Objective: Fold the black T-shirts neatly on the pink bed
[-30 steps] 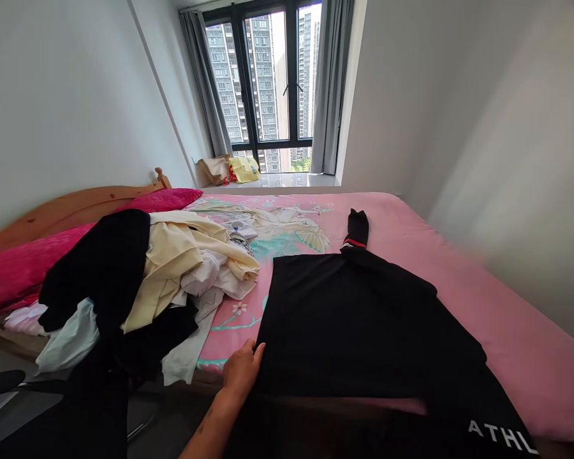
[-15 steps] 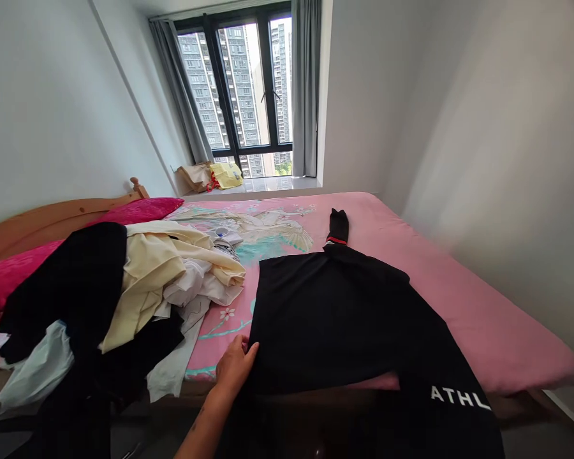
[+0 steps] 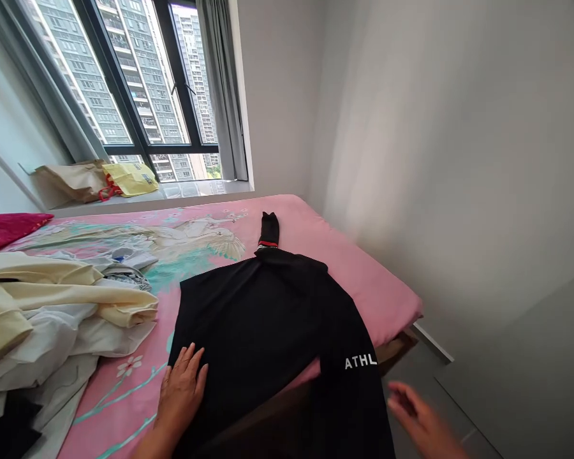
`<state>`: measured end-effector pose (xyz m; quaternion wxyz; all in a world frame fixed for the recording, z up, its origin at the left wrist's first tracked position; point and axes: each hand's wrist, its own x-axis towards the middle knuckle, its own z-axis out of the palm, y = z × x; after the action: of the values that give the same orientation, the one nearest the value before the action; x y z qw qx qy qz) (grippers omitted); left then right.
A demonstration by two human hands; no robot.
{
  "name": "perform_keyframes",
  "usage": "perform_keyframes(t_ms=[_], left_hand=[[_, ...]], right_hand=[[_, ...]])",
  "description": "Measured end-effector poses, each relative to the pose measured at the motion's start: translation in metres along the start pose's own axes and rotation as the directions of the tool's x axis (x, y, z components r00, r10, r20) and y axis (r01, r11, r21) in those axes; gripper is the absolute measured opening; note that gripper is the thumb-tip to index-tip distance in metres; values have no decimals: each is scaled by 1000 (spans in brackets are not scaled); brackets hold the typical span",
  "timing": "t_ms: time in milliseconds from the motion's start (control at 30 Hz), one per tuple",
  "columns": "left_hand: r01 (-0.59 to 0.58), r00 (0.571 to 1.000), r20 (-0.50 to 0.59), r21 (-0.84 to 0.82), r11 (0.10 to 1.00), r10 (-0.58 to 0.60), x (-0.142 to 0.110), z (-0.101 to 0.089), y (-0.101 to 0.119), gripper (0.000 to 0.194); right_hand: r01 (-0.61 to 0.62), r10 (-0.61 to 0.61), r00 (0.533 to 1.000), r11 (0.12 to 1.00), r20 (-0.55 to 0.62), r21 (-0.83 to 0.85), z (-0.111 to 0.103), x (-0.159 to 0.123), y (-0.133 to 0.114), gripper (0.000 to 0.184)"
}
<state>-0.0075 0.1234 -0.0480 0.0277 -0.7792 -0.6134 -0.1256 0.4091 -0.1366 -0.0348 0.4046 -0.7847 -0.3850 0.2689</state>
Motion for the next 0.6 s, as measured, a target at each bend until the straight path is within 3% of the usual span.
perform_keyframes(t_ms=[67, 133, 233, 333, 433, 533, 600], left_hand=[[28, 999, 23, 48, 998, -29, 4, 6, 1, 51], [31, 999, 11, 88, 996, -32, 3, 13, 1, 54], [12, 999, -33, 115, 993, -8, -1, 19, 0, 57], [21, 997, -73, 115, 993, -12, -4, 22, -3, 60], [30, 997, -68, 119, 992, -22, -3, 23, -5, 60], [42, 999, -37, 136, 990, -38, -1, 24, -6, 59], [53, 999, -19, 154, 987, -50, -1, 25, -5, 59]], right_hand=[[120, -123, 991, 991, -45, -53, -8, 53, -19, 41], [163, -175, 983, 969, -50, -187, -7, 111, -40, 45], [84, -111, 990, 960, -87, -268, 9, 194, -63, 47], [-49, 22, 996, 945, -86, -324, 33, 253, -78, 50], [-47, 29, 998, 932, -55, -360, 42, 273, -79, 40], [-40, -3, 994, 922, -111, -384, 26, 258, -58, 40], [-94, 40, 989, 911, -141, -400, 9, 238, -36, 39]])
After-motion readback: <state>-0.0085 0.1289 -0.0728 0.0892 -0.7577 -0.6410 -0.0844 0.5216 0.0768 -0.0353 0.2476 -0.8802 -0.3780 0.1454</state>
